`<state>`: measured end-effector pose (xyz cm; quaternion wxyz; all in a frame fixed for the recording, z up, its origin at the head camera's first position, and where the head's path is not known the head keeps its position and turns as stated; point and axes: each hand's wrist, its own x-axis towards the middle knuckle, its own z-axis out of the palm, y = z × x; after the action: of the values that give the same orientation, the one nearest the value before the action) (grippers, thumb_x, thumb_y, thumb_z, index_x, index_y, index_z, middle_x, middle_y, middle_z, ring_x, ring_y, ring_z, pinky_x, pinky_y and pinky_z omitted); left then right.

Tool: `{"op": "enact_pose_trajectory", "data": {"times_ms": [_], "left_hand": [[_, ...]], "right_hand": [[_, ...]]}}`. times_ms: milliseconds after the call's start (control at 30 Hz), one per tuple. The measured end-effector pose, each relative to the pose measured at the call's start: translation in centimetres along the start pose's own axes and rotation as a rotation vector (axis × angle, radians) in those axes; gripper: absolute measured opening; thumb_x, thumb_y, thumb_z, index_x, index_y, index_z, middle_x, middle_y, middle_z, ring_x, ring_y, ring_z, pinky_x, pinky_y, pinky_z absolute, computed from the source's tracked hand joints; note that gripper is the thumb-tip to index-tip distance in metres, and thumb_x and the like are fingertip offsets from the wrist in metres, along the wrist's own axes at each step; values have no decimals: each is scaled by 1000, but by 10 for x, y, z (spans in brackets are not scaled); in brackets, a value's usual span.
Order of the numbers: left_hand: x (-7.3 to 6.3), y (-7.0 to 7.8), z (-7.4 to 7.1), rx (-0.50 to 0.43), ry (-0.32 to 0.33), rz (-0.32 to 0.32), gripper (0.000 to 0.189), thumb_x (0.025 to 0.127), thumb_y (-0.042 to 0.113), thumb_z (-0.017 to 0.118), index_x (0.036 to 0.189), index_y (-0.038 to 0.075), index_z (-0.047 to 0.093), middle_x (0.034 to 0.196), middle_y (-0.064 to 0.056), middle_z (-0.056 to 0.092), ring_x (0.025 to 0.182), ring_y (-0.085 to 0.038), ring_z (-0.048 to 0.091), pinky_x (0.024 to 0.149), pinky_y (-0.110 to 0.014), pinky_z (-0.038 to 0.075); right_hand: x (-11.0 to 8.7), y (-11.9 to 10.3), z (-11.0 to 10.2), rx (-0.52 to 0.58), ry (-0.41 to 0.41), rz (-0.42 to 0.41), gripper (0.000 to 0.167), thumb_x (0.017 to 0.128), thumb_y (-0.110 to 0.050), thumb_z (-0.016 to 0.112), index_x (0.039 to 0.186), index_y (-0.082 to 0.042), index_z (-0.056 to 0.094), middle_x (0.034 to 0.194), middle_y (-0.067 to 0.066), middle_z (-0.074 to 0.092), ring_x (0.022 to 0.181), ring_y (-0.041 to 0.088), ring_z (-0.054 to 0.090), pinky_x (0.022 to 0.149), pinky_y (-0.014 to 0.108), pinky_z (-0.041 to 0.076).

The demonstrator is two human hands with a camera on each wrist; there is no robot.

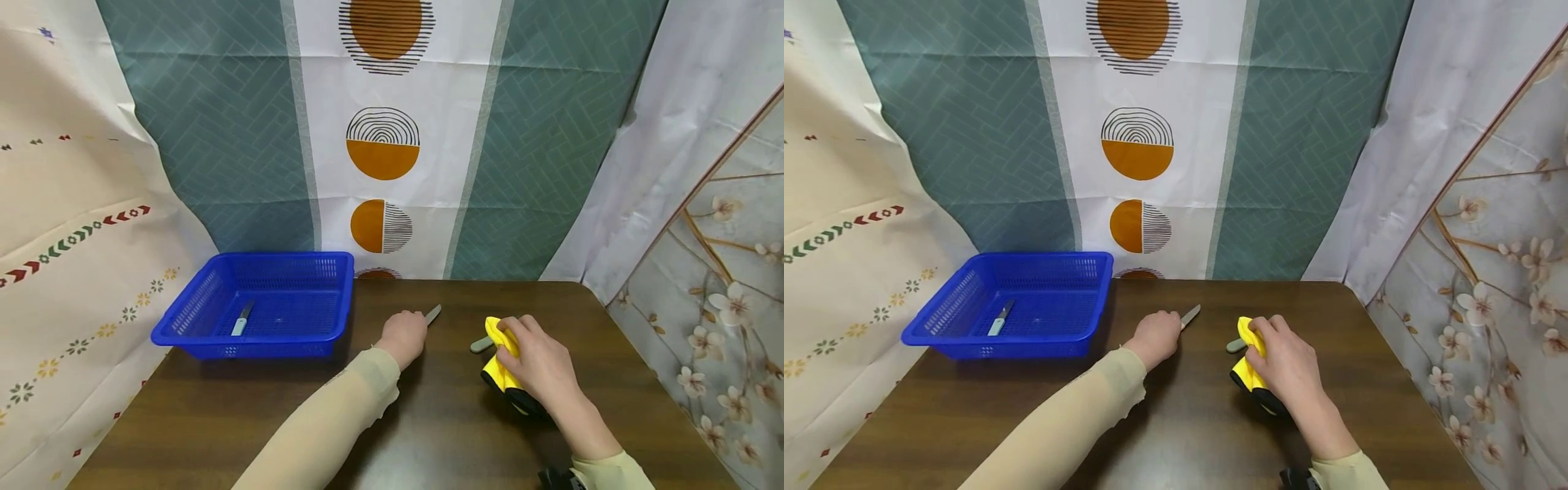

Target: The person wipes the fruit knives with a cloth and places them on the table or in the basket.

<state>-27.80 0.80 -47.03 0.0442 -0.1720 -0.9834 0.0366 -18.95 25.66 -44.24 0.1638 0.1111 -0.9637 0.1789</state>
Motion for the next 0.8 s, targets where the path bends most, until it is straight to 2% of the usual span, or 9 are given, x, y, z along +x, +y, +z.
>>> {"op": "enact_pose_trajectory", "data": {"times_ms": [167, 333, 500, 667, 800], "left_hand": [[-3, -6, -2, 2, -13, 33, 11, 105, 13, 75, 109, 6, 82, 96, -12, 71, 81, -21, 70, 68, -34, 64], [-11, -11, -6, -58, 64, 51, 8, 104, 10, 77, 106, 3, 76, 95, -13, 69, 79, -21, 69, 65, -33, 62], [-27, -15, -13, -144, 126, 78, 19, 99, 14, 83, 107, 3, 68, 90, -11, 68, 80, -22, 70, 67, -35, 61], [-43, -19, -16, -154, 191, 119, 31, 95, 20, 88, 108, 4, 65, 89, -10, 67, 71, -21, 67, 62, -34, 59], [-58, -25, -19, -163, 247, 132, 33, 92, 18, 90, 107, 4, 63, 87, -9, 64, 67, -20, 63, 58, -34, 57]], "right_hand": [[3, -3, -2, -9, -29, 8, 39, 94, -18, 81, 131, -12, 70, 113, 10, 62, 74, 19, 57, 64, 40, 50], [5, -8, -6, -17, -7, 2, 39, 92, -15, 81, 129, -13, 71, 111, 9, 62, 73, 20, 56, 63, 41, 50], [6, -9, -5, -12, -7, -18, 37, 93, -15, 81, 129, -14, 72, 113, 9, 63, 74, 19, 57, 62, 40, 50], [8, -11, -4, -9, 11, -34, 38, 91, -14, 82, 127, -15, 73, 112, 8, 63, 74, 19, 57, 62, 39, 50], [10, -16, -5, 18, 39, -62, 37, 90, -12, 81, 126, -16, 74, 111, 9, 62, 73, 18, 57, 61, 38, 49]]}}
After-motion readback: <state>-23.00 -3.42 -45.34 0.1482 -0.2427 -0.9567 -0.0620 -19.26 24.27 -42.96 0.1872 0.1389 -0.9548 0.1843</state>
